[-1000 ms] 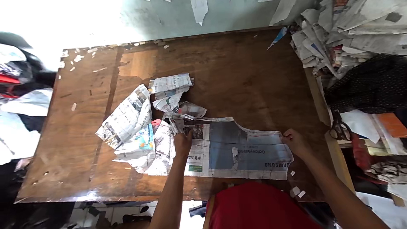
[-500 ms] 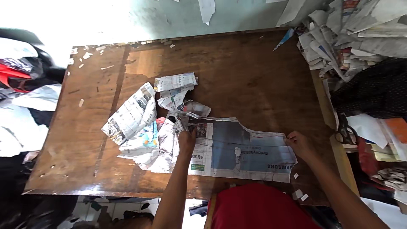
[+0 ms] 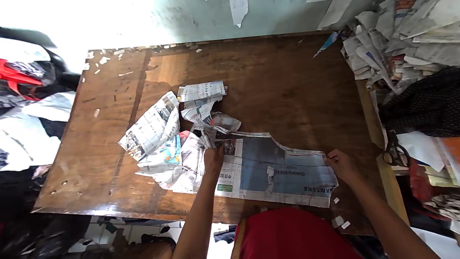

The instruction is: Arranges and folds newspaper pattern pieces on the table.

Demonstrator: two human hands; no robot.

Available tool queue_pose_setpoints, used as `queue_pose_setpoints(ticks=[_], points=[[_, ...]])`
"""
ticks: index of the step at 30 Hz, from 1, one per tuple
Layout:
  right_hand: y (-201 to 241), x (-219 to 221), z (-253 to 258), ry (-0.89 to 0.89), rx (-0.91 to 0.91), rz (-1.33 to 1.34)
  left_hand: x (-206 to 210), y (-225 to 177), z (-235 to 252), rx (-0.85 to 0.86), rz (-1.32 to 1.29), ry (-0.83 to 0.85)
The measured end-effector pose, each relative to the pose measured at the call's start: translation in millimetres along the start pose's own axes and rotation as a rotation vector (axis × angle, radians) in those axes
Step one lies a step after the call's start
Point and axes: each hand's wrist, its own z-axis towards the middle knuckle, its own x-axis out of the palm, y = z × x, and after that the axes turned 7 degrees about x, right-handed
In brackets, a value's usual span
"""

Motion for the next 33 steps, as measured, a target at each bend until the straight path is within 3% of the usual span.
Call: queue_pose_setpoints(ticks=[5, 9, 17, 22, 24, 26, 30, 33], points=[[-1, 0, 0, -0.004, -0.004, -0.007, 1, 1, 0, 0.013, 0.016, -0.016], [-1, 1, 0, -0.009, -0.004, 0.0, 9, 4, -4, 0.027, 0.093, -0.155], [-1, -2, -3, 0.001, -0.009, 0.003, 20, -4, -14, -0.225, 0.052, -0.314], [0, -3, -5, 0.002, 0.002, -0.003, 36, 0, -15, -0.346, 0.036, -0.501], [-1, -3, -4, -0.001, -0.003, -0.002, 40, 1, -14, -0.294, 0.084, -0.591], [0, -2, -3, 0.001, 0.002, 0.004, 39, 1, -15, -0.135, 0.149, -0.619], [0, -3, -3, 0.015, 0.008, 0.003, 38, 1, -9, 0.281, 0.267, -0.571], [0, -5, -2, 0.024, 0.012, 0.015, 37, -4, -6, 0.408, 0.31, -0.471]])
